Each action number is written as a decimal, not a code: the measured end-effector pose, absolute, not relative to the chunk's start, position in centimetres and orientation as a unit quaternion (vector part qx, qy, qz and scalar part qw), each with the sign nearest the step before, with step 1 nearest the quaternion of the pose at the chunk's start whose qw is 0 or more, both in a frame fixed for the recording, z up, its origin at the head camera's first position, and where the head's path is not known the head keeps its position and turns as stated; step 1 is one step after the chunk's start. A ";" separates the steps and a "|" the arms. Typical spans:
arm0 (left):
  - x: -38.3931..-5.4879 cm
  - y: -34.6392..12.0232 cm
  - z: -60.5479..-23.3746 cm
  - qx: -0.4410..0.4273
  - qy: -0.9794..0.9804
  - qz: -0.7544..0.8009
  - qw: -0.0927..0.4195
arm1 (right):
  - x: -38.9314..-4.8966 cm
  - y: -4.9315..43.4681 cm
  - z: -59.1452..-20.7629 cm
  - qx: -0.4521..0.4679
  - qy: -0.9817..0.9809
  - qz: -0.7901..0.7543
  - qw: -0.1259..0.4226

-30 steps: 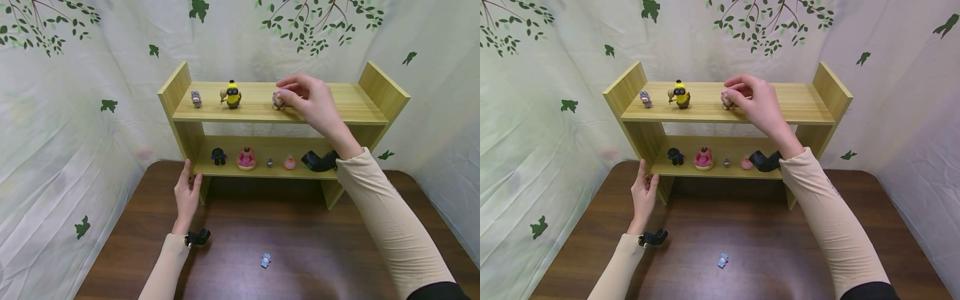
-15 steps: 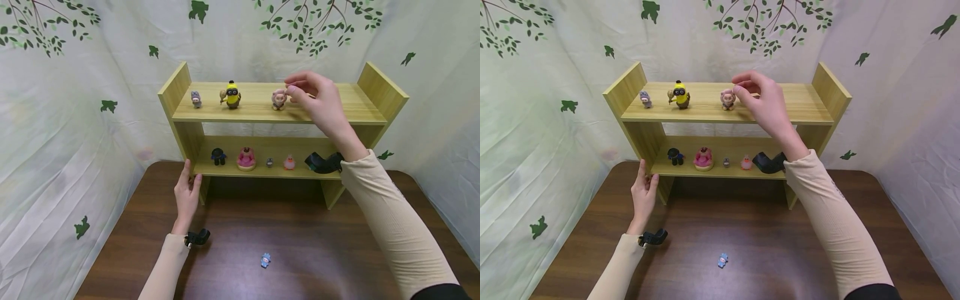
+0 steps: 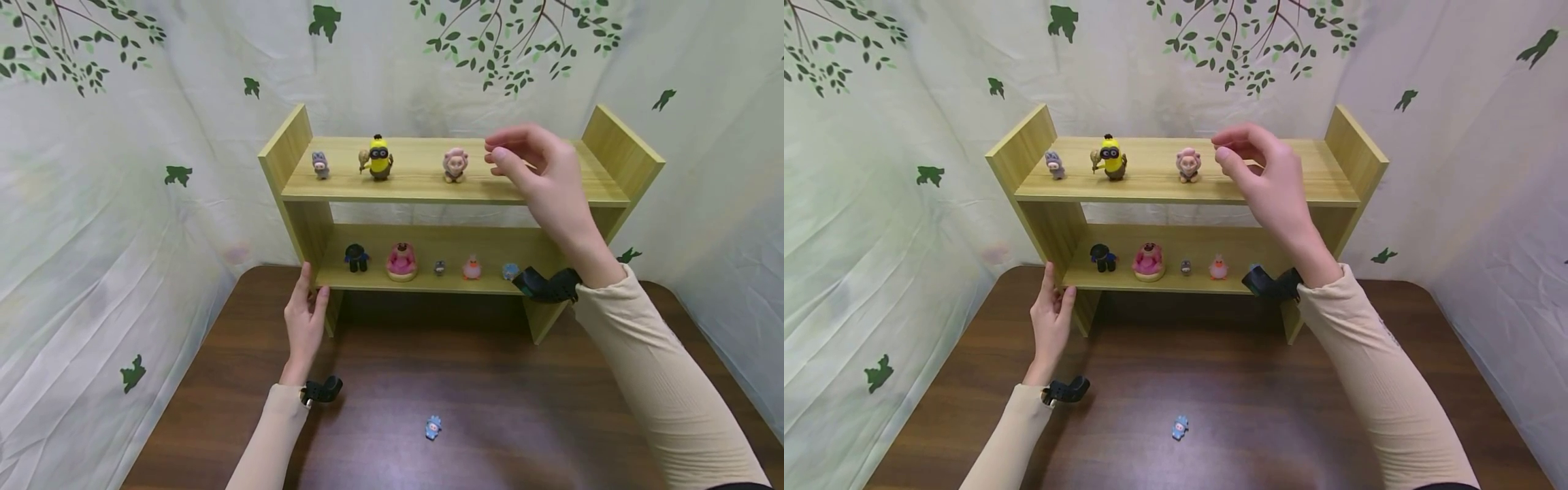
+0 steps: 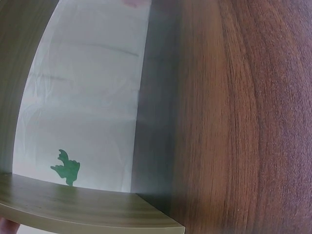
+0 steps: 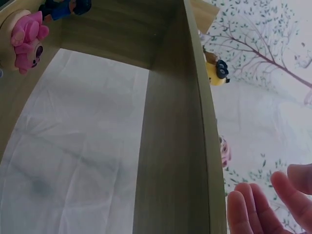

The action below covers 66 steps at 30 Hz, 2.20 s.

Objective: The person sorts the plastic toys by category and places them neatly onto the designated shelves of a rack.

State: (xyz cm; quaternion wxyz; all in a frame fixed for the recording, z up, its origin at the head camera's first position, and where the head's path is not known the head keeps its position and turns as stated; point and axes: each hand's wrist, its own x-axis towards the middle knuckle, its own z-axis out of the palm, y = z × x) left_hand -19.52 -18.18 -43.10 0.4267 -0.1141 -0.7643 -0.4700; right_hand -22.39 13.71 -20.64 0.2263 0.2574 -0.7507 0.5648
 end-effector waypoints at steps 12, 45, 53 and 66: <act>-19.3 -18.4 -42.9 -0.122 -0.777 -0.469 0.403 | -20.3 14.8 -22.1 0.296 -0.660 0.653 0.225; -19.6 -18.9 -41.9 -0.144 -0.780 -0.467 0.391 | -15.7 15.2 -32.0 0.369 -0.731 0.568 0.083; -19.6 -18.9 -41.8 -0.136 -0.783 -0.472 0.381 | -14.4 14.3 -37.2 0.366 -0.753 0.546 0.019; -19.8 -19.0 -41.9 -0.144 -0.778 -0.468 0.394 | -12.1 13.7 -43.6 0.339 -0.767 0.540 -0.076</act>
